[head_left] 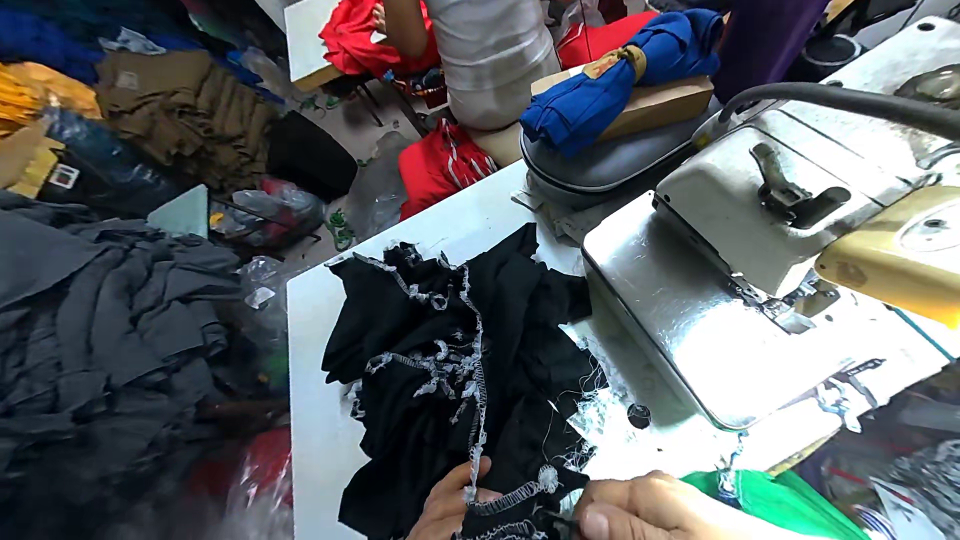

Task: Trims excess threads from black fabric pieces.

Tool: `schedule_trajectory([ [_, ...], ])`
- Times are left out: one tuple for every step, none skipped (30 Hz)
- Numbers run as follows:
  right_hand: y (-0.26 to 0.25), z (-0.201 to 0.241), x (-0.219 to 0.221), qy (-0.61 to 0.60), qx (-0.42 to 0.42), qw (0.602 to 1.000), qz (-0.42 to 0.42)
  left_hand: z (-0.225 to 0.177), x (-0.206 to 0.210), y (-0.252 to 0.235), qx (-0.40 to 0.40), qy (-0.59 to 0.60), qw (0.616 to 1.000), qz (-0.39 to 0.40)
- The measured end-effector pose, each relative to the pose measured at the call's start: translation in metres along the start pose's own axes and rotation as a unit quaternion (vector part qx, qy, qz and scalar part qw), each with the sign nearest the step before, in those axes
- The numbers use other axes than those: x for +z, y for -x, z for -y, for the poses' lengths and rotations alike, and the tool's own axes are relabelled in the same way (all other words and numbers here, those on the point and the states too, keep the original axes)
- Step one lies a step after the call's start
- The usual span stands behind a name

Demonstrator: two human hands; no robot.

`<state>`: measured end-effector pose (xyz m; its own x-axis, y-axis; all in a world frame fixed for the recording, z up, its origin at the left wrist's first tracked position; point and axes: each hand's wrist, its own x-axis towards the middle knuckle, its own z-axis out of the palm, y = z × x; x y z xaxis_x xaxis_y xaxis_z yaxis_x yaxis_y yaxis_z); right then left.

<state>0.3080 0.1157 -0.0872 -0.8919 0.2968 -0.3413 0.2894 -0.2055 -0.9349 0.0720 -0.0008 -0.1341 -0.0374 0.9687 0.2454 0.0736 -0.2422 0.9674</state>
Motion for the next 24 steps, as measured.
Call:
schedule_trajectory([
  [-0.002, -0.002, 0.0, -0.008, 0.006, 1.0, -0.001, 0.0, 0.0, 0.0, 0.002, 0.005, 1.0, 0.002],
  [-0.004, -0.004, 0.0, -0.017, 0.012, 1.0, -0.003, 0.0, 0.001, -0.001, 0.003, 0.01, 1.0, 0.005],
  [-0.006, -0.004, 0.0, -0.024, 0.018, 1.0, -0.005, 0.0, 0.002, -0.001, 0.003, 0.015, 1.0, 0.009],
  [-0.007, -0.003, 0.0, -0.03, 0.023, 0.999, -0.008, -0.001, 0.003, -0.001, 0.002, 0.022, 1.0, 0.012],
  [-0.009, -0.001, 0.0, -0.037, 0.03, 0.999, -0.007, -0.001, 0.004, 0.0, -0.001, 0.026, 1.0, 0.013],
  [-0.01, 0.0, 0.0, -0.044, 0.029, 0.999, -0.011, -0.001, 0.005, 0.0, -0.004, 0.028, 0.999, 0.015],
  [-0.011, 0.0, 0.0, -0.052, 0.018, 0.998, -0.017, -0.001, 0.005, 0.0, -0.006, 0.029, 0.999, 0.019],
  [-0.011, -0.001, 0.001, -0.059, -0.002, 0.998, -0.03, -0.001, 0.005, 0.0, -0.005, 0.028, 0.999, 0.024],
  [-0.011, -0.003, 0.002, -0.066, -0.026, 0.997, -0.043, -0.001, 0.006, 0.001, -0.004, 0.025, 0.999, 0.027],
  [-0.011, -0.005, 0.003, -0.076, -0.044, 0.994, -0.058, 0.0, 0.006, 0.001, 0.0, 0.02, 0.999, 0.028],
  [-0.011, -0.007, 0.003, -0.093, -0.053, 0.991, -0.075, 0.0, 0.005, 0.001, 0.004, 0.013, 1.0, 0.025],
  [-0.011, -0.009, 0.004, -0.121, -0.053, 0.986, -0.097, 0.001, 0.004, 0.002, 0.009, 0.007, 1.0, 0.023],
  [-0.011, -0.01, 0.005, -0.156, -0.051, 0.979, -0.119, 0.001, 0.003, 0.003, 0.018, 0.001, 1.0, 0.021],
  [-0.012, -0.01, 0.004, -0.189, -0.045, 0.971, -0.14, 0.002, 0.002, 0.003, 0.027, -0.004, 0.999, 0.021],
  [-0.012, -0.01, 0.003, -0.213, -0.041, 0.963, -0.161, 0.002, 0.0, 0.004, 0.035, -0.007, 0.999, 0.022],
  [-0.012, -0.011, 0.001, -0.224, -0.045, 0.958, -0.174, 0.002, -0.001, 0.004, 0.04, -0.007, 0.999, 0.023],
  [-0.012, -0.012, -0.002, -0.224, -0.049, 0.957, -0.181, 0.0, -0.002, 0.005, 0.04, -0.005, 0.999, 0.02],
  [-0.012, -0.013, -0.004, -0.218, -0.049, 0.958, -0.18, -0.002, -0.001, 0.005, 0.034, 0.0, 0.999, 0.011],
  [-0.012, -0.013, -0.006, -0.206, -0.041, 0.963, -0.169, -0.005, 0.0, 0.005, 0.024, 0.005, 1.0, -0.004],
  [-0.011, -0.011, -0.008, -0.19, -0.027, 0.97, -0.15, -0.008, 0.002, 0.005, 0.014, 0.009, 1.0, -0.019],
  [-0.01, -0.01, -0.01, -0.168, -0.013, 0.977, -0.131, -0.01, 0.004, 0.004, 0.005, 0.015, 0.999, -0.034],
  [-0.01, -0.008, -0.01, -0.139, -0.006, 0.983, -0.116, -0.011, 0.005, 0.003, 0.003, 0.023, 0.999, -0.042],
  [-0.01, -0.007, -0.009, -0.101, -0.006, 0.989, -0.105, -0.012, 0.006, 0.002, 0.003, 0.037, 0.998, -0.047],
  [-0.011, -0.006, -0.008, -0.059, -0.017, 0.993, -0.097, -0.013, 0.006, 0.002, 0.006, 0.045, 0.998, -0.047],
])
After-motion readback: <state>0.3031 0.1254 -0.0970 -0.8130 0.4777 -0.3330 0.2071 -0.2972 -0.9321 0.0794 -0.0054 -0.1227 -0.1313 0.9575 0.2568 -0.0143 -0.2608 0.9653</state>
